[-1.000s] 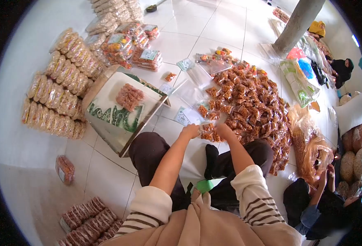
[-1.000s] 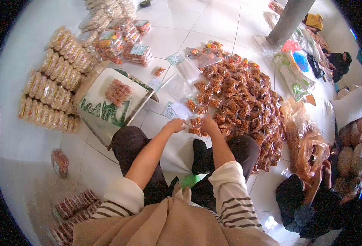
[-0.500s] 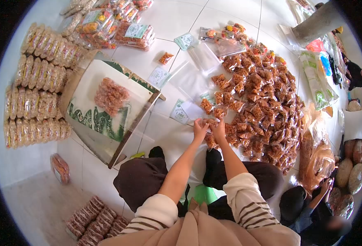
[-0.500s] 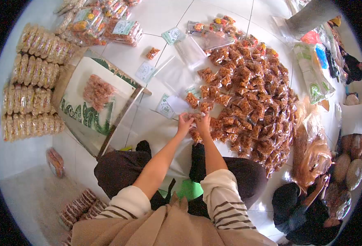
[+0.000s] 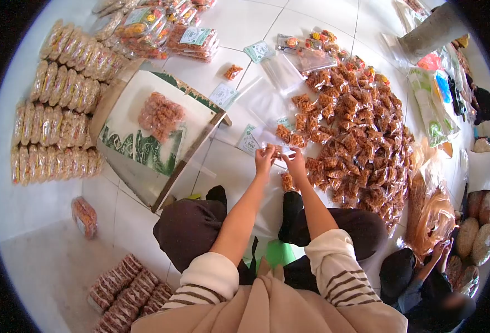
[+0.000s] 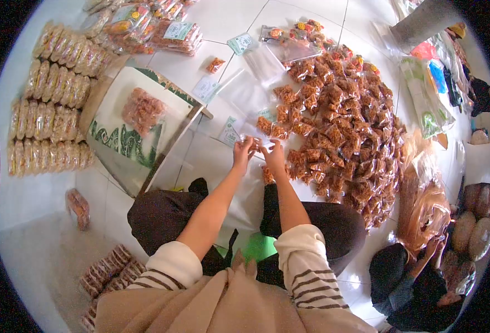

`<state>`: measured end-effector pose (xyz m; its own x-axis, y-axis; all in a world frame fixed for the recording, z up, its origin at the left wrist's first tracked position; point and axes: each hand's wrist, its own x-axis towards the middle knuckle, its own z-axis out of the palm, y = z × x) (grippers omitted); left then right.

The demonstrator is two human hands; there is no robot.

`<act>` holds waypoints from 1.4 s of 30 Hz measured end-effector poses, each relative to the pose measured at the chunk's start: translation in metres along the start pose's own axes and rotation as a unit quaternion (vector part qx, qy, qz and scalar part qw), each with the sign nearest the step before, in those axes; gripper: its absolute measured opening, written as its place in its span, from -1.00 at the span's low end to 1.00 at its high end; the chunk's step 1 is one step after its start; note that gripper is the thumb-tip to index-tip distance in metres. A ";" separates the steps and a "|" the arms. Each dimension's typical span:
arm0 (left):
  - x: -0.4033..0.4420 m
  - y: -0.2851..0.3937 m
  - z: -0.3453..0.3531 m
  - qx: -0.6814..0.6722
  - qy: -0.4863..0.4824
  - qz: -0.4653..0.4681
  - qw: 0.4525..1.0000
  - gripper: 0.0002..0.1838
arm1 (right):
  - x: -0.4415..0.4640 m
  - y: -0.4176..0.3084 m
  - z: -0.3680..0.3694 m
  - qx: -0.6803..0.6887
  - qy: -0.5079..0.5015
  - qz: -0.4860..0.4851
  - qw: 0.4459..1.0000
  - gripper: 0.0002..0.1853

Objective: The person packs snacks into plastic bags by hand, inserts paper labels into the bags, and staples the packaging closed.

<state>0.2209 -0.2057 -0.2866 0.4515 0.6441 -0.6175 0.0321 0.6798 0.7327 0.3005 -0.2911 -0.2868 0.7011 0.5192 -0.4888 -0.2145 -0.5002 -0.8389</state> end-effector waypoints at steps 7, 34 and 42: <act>-0.001 -0.010 -0.041 -0.068 -0.039 0.023 0.997 -0.73 | -0.029 0.045 0.017 -0.484 0.036 -0.136 0.864 -0.33; -0.079 0.118 0.011 -0.220 -0.286 -0.019 0.932 -0.17 | -0.068 -0.113 0.011 -0.023 -0.036 -0.331 0.943 -0.17; -0.125 0.178 -0.025 0.001 -0.301 0.079 0.951 -0.40 | -0.119 -0.162 0.022 -0.092 -0.039 -0.377 0.921 -0.33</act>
<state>0.1483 -0.1566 -0.0863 0.8787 0.4206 -0.2257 -0.0765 0.5908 0.8032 0.2369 -0.2564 -0.0976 0.5512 0.8115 0.1943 0.4366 -0.0820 -0.8959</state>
